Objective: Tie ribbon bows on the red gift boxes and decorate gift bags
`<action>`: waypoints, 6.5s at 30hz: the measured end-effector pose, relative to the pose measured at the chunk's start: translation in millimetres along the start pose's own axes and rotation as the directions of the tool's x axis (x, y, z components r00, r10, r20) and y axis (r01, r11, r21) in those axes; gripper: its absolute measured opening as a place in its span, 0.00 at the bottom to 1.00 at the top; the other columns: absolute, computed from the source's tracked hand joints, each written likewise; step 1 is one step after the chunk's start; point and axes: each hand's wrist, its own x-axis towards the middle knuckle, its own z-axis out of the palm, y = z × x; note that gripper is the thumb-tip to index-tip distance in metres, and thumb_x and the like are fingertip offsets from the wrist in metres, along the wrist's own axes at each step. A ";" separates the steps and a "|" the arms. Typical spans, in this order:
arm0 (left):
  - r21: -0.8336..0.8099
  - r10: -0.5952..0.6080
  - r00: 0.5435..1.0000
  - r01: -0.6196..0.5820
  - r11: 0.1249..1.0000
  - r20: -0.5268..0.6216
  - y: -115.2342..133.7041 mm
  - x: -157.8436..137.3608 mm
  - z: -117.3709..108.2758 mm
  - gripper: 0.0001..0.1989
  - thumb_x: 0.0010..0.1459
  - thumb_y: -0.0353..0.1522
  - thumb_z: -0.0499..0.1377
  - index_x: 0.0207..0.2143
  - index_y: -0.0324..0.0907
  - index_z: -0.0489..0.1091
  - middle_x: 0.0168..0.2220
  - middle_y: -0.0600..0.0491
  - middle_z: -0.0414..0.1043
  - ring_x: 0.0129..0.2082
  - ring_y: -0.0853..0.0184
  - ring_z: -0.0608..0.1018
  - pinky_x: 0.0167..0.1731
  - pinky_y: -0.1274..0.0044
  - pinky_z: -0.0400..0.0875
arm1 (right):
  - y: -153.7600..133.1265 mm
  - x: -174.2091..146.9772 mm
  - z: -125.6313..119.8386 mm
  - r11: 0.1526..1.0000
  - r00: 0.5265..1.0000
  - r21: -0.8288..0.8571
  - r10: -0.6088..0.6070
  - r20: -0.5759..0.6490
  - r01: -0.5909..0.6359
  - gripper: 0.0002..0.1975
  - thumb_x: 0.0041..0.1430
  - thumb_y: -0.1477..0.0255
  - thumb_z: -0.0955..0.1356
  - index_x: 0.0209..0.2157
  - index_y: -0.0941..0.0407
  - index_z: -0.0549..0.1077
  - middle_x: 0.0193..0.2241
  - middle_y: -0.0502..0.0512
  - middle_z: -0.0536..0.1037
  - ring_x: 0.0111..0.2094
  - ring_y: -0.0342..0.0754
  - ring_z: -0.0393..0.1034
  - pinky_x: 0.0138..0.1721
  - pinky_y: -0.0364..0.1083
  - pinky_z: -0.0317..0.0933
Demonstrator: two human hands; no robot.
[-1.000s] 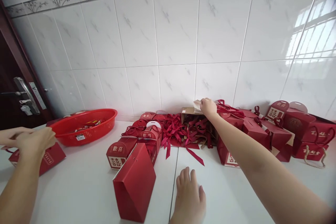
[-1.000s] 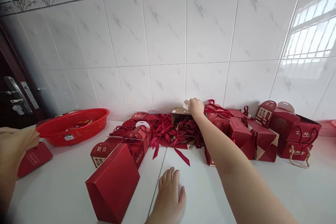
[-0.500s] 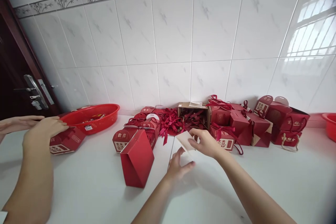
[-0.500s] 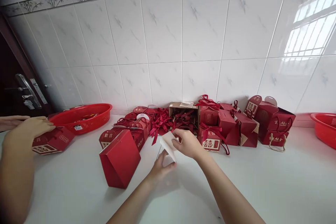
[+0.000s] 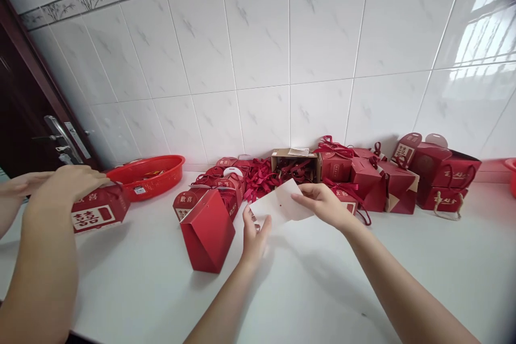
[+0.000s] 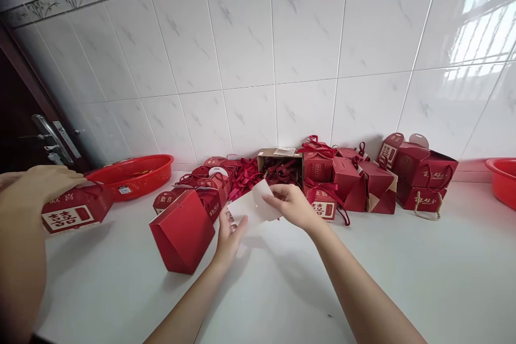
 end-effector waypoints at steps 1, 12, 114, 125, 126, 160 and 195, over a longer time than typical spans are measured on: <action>0.025 0.034 0.999 -0.034 0.999 -0.014 5.3 -1.9 -1.5 0.34 0.56 0.40 0.59 0.62 0.44 0.51 0.58 0.40 0.61 0.56 0.55 0.69 0.54 0.62 0.64 | -4.3 -1.7 -3.2 0.999 1.000 0.045 0.023 0.003 -0.024 0.18 0.60 0.57 0.62 0.32 0.57 0.74 0.25 0.52 0.75 0.22 0.45 0.65 0.21 0.42 0.56; 0.364 0.111 0.843 0.106 0.925 -0.526 68.3 -7.0 -100.1 0.27 0.47 0.42 0.66 0.48 0.40 0.66 0.48 0.41 0.70 0.51 0.50 0.72 0.52 0.55 0.65 | -17.7 -16.1 -53.3 0.987 0.924 0.007 0.150 -0.352 -0.158 0.17 0.52 0.56 0.68 0.34 0.56 0.78 0.29 0.55 0.80 0.26 0.49 0.69 0.27 0.46 0.60; -0.392 0.129 0.897 0.053 0.919 0.424 169.4 35.8 34.0 0.17 0.57 0.49 0.58 0.34 0.45 0.64 0.23 0.57 0.64 0.21 0.70 0.69 0.22 0.79 0.65 | -23.9 -0.9 -22.2 0.788 0.865 0.557 0.066 -0.498 0.261 0.13 0.51 0.68 0.74 0.38 0.51 0.71 0.33 0.48 0.72 0.32 0.43 0.70 0.30 0.41 0.68; -0.411 0.128 0.855 0.107 0.905 0.503 172.8 35.5 27.4 0.12 0.54 0.38 0.64 0.34 0.44 0.64 0.29 0.57 0.70 0.26 0.69 0.74 0.26 0.78 0.69 | -31.5 -8.9 -23.5 0.893 0.817 0.365 -0.007 -0.577 0.265 0.10 0.53 0.71 0.73 0.38 0.51 0.73 0.39 0.51 0.74 0.38 0.46 0.70 0.35 0.44 0.68; -0.416 0.134 0.858 0.100 0.904 0.496 172.9 35.3 27.2 0.12 0.54 0.38 0.64 0.34 0.44 0.64 0.29 0.57 0.70 0.27 0.69 0.74 0.26 0.78 0.69 | -32.3 -9.3 -23.1 0.897 0.814 0.354 -0.011 -0.580 0.264 0.09 0.53 0.71 0.73 0.38 0.51 0.73 0.39 0.51 0.74 0.38 0.46 0.70 0.36 0.44 0.68; -0.268 0.146 0.889 -0.028 0.963 0.433 178.3 31.6 28.2 0.15 0.53 0.40 0.65 0.37 0.45 0.64 0.28 0.58 0.68 0.26 0.72 0.69 0.26 0.80 0.65 | -36.6 -12.8 -26.8 0.919 0.804 0.275 -0.071 -0.590 0.283 0.16 0.54 0.73 0.69 0.45 0.50 0.67 0.37 0.50 0.71 0.39 0.47 0.68 0.39 0.48 0.65; -0.360 0.107 0.982 -0.044 0.932 0.155 174.0 46.7 2.1 0.14 0.45 0.35 0.70 0.30 0.41 0.68 0.26 0.56 0.73 0.25 0.69 0.75 0.25 0.77 0.73 | -23.4 -6.4 -38.8 0.894 0.854 0.339 -0.084 -0.514 0.292 0.26 0.57 0.69 0.69 0.55 0.46 0.59 0.45 0.53 0.70 0.44 0.47 0.71 0.44 0.50 0.69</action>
